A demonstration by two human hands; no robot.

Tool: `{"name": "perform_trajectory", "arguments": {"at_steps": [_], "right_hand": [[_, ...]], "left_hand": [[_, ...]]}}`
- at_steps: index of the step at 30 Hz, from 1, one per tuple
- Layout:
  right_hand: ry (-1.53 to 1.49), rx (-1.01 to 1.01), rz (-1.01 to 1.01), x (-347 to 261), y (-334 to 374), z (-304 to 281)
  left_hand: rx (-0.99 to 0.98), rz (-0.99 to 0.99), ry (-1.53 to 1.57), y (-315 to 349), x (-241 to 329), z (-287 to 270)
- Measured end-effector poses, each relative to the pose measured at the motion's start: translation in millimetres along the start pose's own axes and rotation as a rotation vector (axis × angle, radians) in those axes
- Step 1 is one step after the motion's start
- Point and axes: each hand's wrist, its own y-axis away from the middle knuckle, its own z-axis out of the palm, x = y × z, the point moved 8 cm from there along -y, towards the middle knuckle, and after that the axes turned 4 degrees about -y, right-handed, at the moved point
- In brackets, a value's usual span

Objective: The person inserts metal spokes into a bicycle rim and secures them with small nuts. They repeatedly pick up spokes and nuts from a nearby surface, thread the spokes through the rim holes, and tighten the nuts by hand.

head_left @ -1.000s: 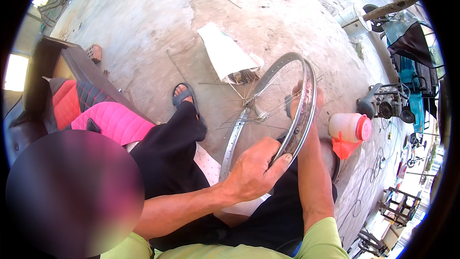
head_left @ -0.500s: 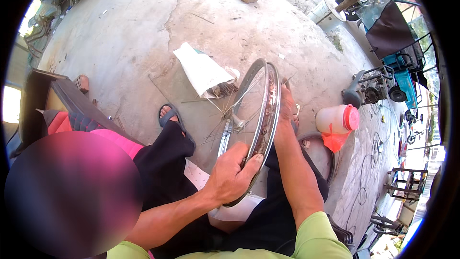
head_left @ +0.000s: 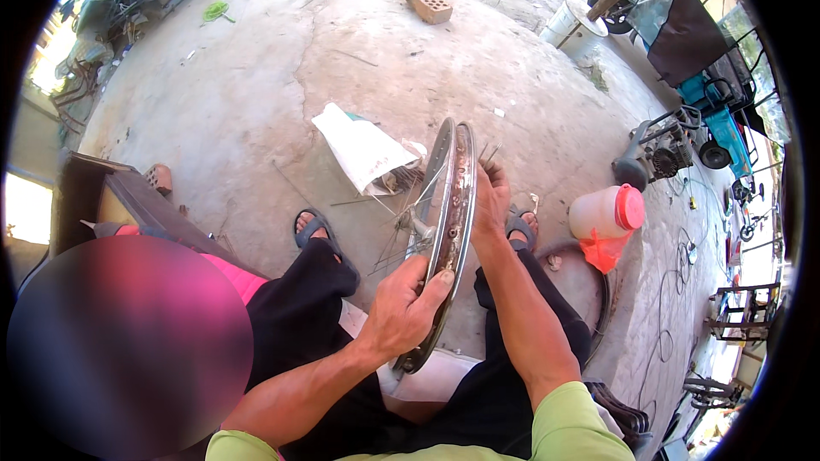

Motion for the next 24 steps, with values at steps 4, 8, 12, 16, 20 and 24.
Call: {"name": "perform_trajectory", "arguments": {"at_steps": [4,8,12,16,20,24], "right_hand": [[0.011,-0.150,-0.029,-1,18,10],[-0.297,-0.268,0.115,2,36,20],[-0.382,-0.199,0.296,-1,47,33],[-0.235,-0.368,0.348,18,53,27],[-0.101,-0.262,0.255,15,74,16],[0.007,-0.153,0.205,-8,83,18]], "left_hand": [[-0.004,0.059,0.002,-2,1,-1],[-0.027,-0.030,0.088,-7,-3,1],[0.008,0.023,0.124,-27,-1,-4],[-0.054,-0.004,0.261,-41,6,-5],[0.021,-0.034,0.131,-30,11,-8],[0.008,0.092,0.114,-4,4,2]]}}
